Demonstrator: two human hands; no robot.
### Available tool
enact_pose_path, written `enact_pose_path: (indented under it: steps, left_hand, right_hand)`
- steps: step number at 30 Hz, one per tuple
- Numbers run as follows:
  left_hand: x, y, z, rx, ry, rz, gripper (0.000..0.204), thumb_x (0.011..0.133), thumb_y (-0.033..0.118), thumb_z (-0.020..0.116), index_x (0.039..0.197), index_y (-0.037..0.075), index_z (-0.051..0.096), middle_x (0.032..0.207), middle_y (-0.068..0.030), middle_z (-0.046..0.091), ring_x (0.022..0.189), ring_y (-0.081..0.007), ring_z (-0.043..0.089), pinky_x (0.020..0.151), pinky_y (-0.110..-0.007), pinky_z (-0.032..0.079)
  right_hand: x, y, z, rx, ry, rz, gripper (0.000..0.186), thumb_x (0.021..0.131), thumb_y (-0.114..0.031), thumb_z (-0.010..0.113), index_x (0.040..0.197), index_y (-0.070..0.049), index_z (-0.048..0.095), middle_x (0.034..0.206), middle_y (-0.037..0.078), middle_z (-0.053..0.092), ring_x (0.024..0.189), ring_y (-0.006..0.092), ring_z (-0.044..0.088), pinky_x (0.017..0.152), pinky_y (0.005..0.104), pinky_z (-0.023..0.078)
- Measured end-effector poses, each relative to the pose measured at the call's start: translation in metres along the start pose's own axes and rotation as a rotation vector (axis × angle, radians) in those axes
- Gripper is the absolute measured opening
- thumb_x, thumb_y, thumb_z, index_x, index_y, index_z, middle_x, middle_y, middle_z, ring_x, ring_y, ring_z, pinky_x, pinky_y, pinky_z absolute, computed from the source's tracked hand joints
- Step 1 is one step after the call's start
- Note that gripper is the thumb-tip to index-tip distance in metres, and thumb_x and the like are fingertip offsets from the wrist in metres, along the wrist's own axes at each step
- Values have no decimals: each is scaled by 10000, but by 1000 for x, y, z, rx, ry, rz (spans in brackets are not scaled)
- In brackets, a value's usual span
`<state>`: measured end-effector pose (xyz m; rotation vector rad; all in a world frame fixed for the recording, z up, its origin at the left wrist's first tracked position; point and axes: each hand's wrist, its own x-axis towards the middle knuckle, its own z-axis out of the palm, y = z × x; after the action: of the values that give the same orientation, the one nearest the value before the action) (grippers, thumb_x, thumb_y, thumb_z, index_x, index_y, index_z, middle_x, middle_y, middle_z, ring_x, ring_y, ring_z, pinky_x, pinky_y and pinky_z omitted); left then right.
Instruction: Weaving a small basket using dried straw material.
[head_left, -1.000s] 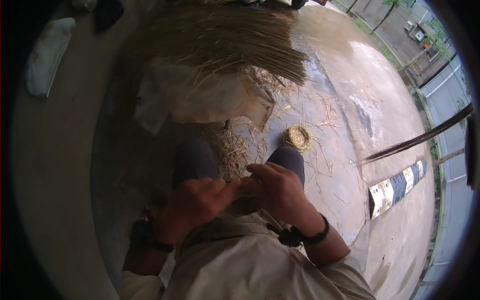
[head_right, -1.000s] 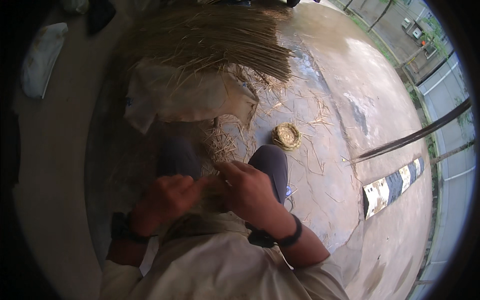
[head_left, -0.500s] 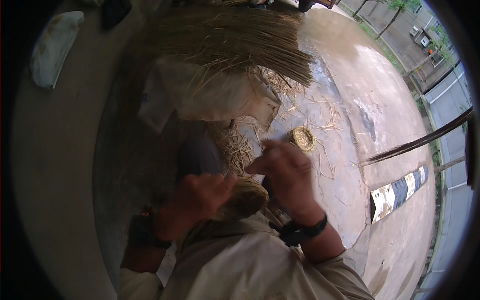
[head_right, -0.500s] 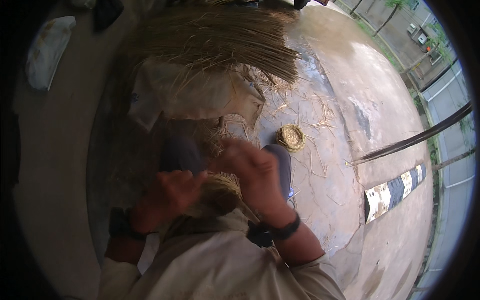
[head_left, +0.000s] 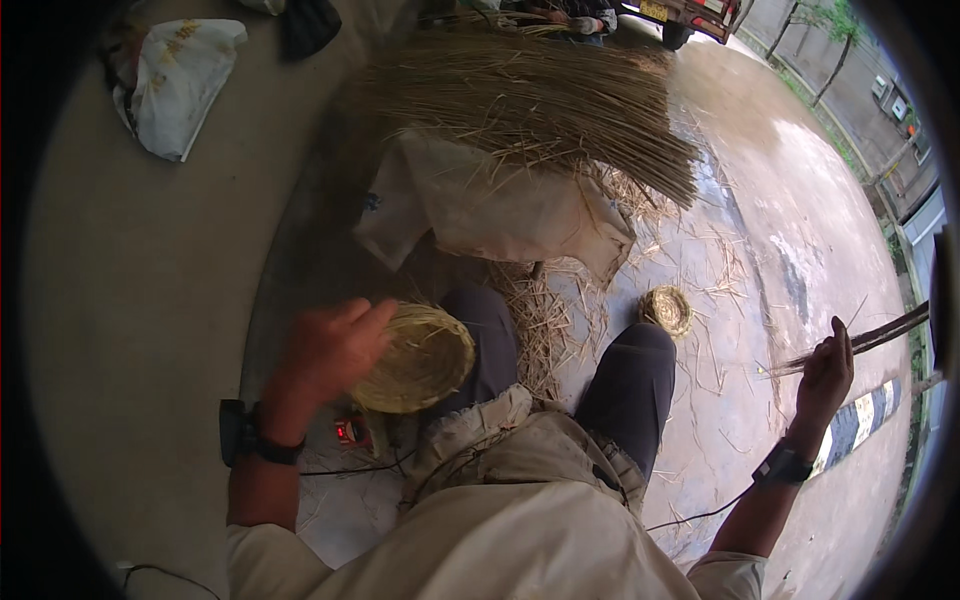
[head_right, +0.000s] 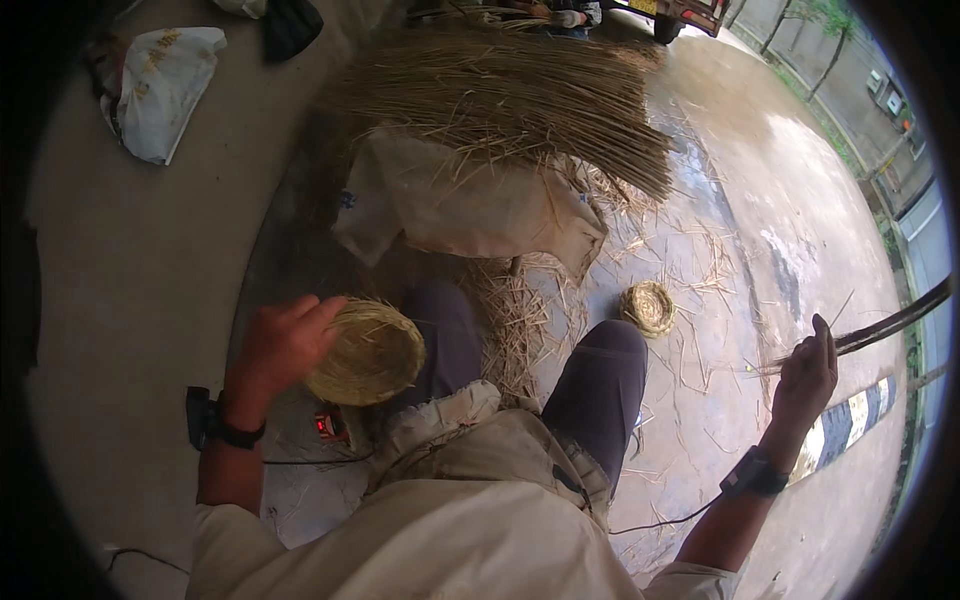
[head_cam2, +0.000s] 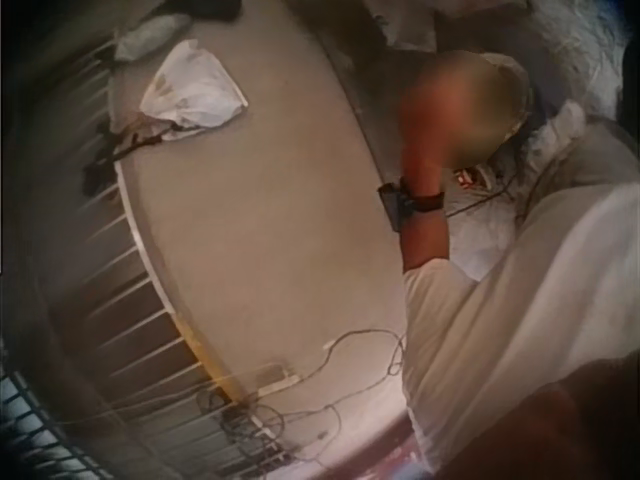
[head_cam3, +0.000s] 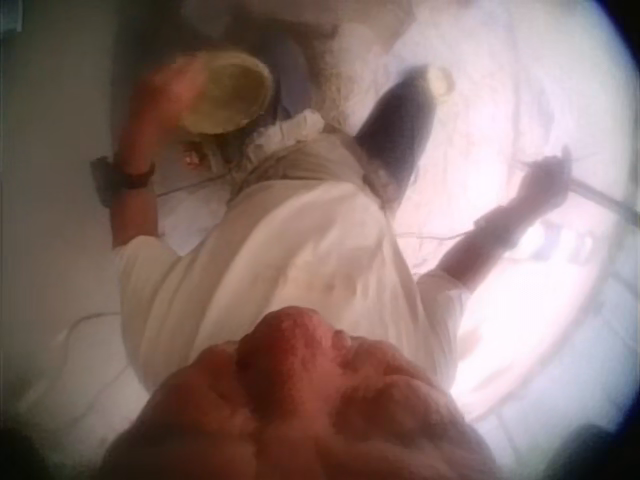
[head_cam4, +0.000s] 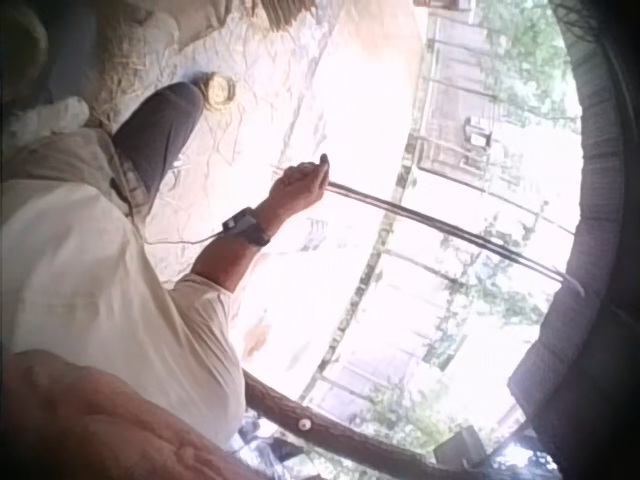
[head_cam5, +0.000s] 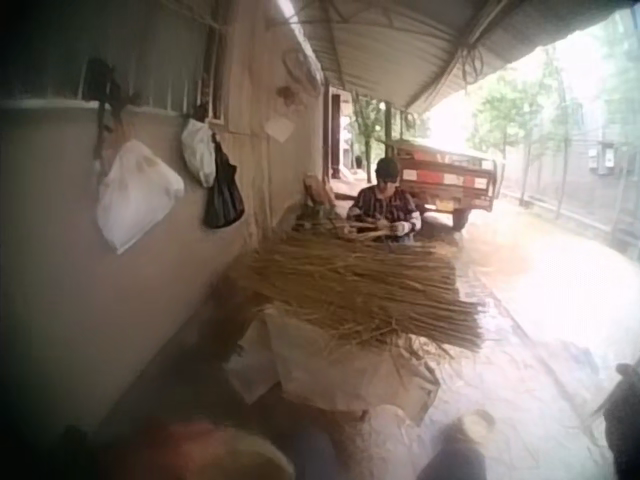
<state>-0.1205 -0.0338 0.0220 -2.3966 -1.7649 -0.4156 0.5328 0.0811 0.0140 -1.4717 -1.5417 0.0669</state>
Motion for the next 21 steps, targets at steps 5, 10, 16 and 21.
enact_pose_path:
  steps: [5, 10, 16, 21]
  left_hand:
    - [25, 44, 4, -227, -74, 94, 336, 863, 196, 805, 1179, 99, 747, 888, -82, 687, 744, -307, 709, 656, -427, 585]
    - [42, 92, 29, -516, -103, 187, 328, 878, 210, 800, 1183, 100, 746, 927, -100, 717, 778, -328, 727, 697, -433, 603]
    - [41, 95, 49, -657, -28, 149, 367, 884, 164, 790, 1242, 105, 740, 877, -114, 708, 768, -336, 727, 684, -442, 603]
    - [47, 96, 54, -659, -122, 177, 442, 895, 129, 775, 1331, 186, 738, 775, -94, 627, 683, -323, 684, 629, -444, 573]
  right_hand:
    - [-44, -72, 79, 378, -360, -154, 307, 1027, -117, 597, 1288, 27, 675, 1047, 95, 655, 923, 178, 602, 804, 324, 502]
    - [-86, -198, 184, 878, -1052, -67, 430, 1045, -186, 642, 1409, 41, 617, 1245, 172, 726, 1176, 253, 665, 993, 385, 526]
    - [-110, -121, 182, 679, -1535, 214, 457, 1080, -298, 622, 1378, 48, 652, 1265, 154, 729, 1164, 193, 668, 979, 344, 532]
    - [-103, -78, 164, 730, -1451, 373, 373, 1092, -324, 607, 1157, 16, 744, 1227, 140, 743, 1120, 219, 698, 924, 345, 555]
